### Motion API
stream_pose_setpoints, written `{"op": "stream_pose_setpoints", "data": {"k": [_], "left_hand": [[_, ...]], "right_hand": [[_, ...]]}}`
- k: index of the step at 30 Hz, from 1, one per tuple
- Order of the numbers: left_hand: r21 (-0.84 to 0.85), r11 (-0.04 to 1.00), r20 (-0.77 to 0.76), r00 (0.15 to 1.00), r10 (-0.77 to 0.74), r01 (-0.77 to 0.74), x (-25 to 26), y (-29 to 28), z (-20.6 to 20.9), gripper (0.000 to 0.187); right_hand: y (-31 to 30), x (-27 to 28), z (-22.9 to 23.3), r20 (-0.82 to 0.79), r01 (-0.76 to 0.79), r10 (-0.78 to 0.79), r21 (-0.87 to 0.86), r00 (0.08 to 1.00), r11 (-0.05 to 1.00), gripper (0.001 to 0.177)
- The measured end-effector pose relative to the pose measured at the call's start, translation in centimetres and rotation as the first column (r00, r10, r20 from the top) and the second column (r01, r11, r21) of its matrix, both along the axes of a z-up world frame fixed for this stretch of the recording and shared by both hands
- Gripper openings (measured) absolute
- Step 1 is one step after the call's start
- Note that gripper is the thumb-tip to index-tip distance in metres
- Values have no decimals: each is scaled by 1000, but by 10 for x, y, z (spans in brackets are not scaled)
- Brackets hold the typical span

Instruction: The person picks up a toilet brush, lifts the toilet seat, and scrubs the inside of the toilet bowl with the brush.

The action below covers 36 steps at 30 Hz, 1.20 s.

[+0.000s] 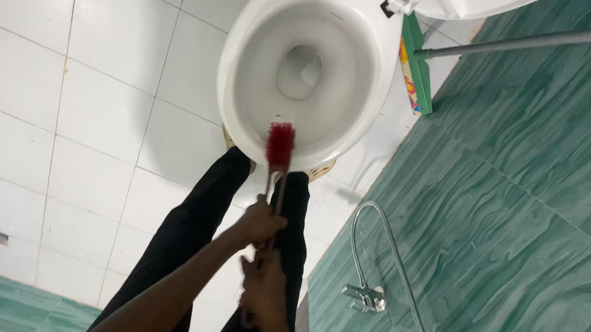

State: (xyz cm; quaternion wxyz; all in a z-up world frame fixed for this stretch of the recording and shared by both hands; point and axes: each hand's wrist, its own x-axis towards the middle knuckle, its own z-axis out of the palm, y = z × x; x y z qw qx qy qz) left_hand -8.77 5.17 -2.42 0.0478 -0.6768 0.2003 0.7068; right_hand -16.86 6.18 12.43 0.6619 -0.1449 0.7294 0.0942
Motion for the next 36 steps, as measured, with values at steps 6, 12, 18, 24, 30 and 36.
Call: {"op": "stream_pose_setpoints", "data": {"k": [6,12,18,24,30,36], "left_hand": [[-33,970,96,966,-238,242,-3,0,-11,86],[69,872,344,809,-477,484,71,-26,14,50],[-119,796,502,727,-468,594,109,-126,1,55],[-70,844,432,779,-454,531,103,-108,10,60],[57,947,267,910,-319,315,61,-17,10,79],[23,998,86,995,-55,54,-21,-10,-18,75]], "right_hand": [[10,-1,-14,36,217,-224,136,974,967,33],[23,67,-29,357,523,-609,314,708,792,20],[-53,106,-81,459,554,-629,305,627,775,12],[-42,92,-73,534,549,-613,297,583,781,11],[-1,49,-12,243,277,-324,207,915,938,35],[-17,-17,-7,45,54,-53,-20,998,998,36]]}}
